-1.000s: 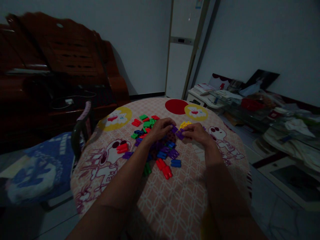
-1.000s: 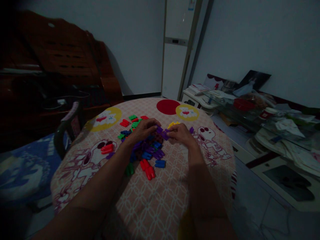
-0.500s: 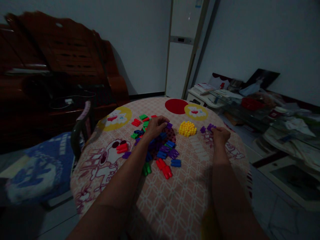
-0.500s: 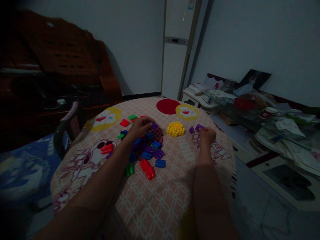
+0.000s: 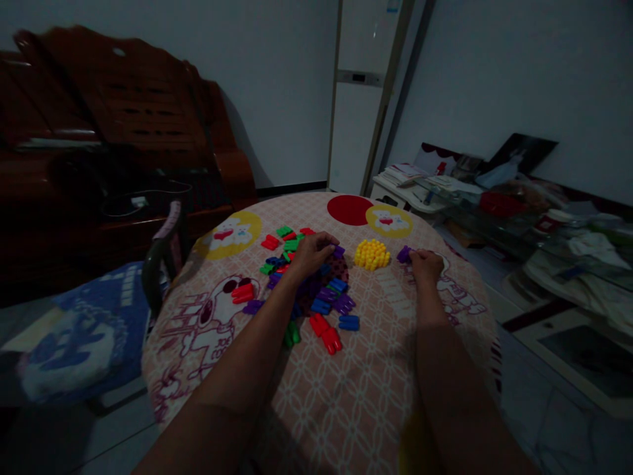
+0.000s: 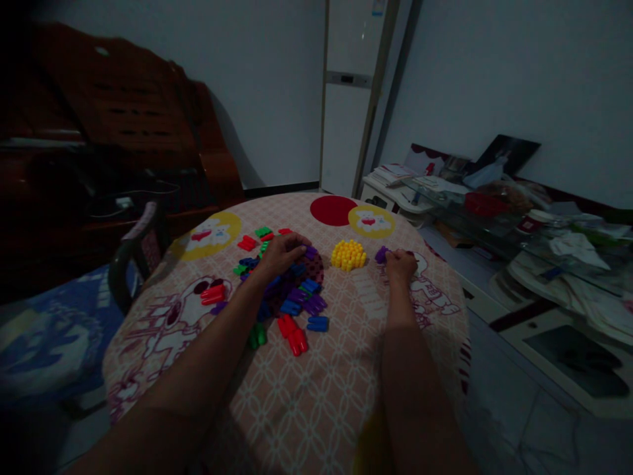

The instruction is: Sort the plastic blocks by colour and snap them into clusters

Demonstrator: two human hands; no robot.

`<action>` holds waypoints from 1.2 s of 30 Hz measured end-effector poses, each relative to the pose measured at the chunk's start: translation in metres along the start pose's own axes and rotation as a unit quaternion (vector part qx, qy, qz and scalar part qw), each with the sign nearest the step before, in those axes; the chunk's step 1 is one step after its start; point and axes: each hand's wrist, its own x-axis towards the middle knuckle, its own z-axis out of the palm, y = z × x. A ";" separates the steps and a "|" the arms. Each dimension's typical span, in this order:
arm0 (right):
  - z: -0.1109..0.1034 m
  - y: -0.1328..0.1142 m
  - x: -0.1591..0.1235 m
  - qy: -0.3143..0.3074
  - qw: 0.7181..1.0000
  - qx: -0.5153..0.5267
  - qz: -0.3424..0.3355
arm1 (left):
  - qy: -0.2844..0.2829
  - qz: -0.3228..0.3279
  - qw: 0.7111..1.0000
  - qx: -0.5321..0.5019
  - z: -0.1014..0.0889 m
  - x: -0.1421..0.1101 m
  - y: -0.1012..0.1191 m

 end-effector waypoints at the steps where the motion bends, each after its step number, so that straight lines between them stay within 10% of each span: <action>1: -0.002 0.000 -0.001 -0.009 1.000 -0.006 0.005 | -0.003 0.001 1.000 0.001 0.000 0.000 0.000; 9: -0.015 -0.016 -0.007 0.046 0.998 0.040 -0.023 | -0.021 0.019 1.000 -0.007 0.001 0.000 0.006; 16: -0.007 -0.087 -0.042 -0.292 0.915 0.260 -0.098 | -0.049 0.029 0.998 -0.007 0.003 0.000 0.013; 23: -0.007 -0.118 -0.073 -0.410 0.861 0.237 -0.185 | -0.071 0.027 0.997 -0.014 0.008 -0.002 0.013; 28: -0.013 -0.106 -0.057 -0.381 0.881 0.263 -0.101 | -0.052 0.016 0.998 -0.020 0.005 -0.001 0.011; 36: -0.046 -0.044 0.001 -0.101 0.944 0.313 -0.010 | 0.001 -0.038 0.995 -0.094 -0.013 0.000 0.011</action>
